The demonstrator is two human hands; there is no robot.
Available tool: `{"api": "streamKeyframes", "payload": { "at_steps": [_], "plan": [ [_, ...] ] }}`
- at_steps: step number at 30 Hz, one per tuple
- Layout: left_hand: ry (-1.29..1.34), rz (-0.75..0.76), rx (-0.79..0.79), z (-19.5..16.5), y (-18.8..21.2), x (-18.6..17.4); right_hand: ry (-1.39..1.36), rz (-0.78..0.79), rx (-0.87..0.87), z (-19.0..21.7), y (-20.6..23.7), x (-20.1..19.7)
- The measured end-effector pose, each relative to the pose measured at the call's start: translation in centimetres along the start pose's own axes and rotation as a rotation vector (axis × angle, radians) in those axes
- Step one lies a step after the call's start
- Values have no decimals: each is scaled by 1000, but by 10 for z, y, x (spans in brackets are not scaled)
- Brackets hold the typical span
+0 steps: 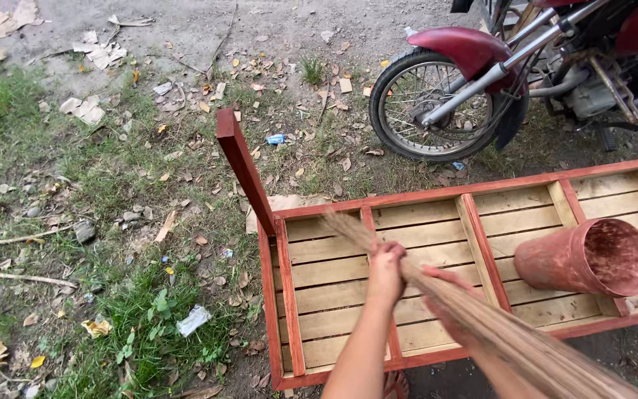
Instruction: The person applies red stain to a long slatted wooden rack, dabbing the stain on with a cloth and rubbing it into the wood by hand. They then sweep loose debris off the rack with a broom and brush remaining bits off the slats with their hands.
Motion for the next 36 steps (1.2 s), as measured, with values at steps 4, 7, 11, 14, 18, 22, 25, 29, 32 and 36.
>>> {"api": "streamKeyframes", "payload": {
  "at_steps": [4,7,11,14,18,22,25,29,32,36],
  "plan": [
    [-19,113,-80,22,37,-18,7,85,88,-22,0,23],
    [66,68,-22,1,48,-5,-17,57,94,-8,5,-5],
    [68,-34,37,-10,3,12,93,37,-57,16,-6,-21],
    [-20,-78,92,-2,-13,5,167,32,-6,13,-15,-5],
    [-26,131,-127,8,38,7,391,106,121,19,0,-6],
    [30,225,-191,-24,56,25,522,97,159,52,15,-46],
    [2,50,-76,-42,20,29,484,108,-126,76,-8,-54],
    [-96,-78,68,-20,-7,17,342,73,-69,52,-26,-34],
    [-155,133,-87,10,23,16,363,77,185,13,-2,-24],
    [-190,238,-219,-2,98,23,350,245,231,-3,26,-46]
  ]
}}
Point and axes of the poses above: each hand's wrist, its own y-axis away from the middle knuckle, its own x-axis out of the palm, z = x × y, the point moved 4 cm from there along -y, towards the middle knuckle, and after that the axes turned 5 degrees about -z, right-handed, at the moved point
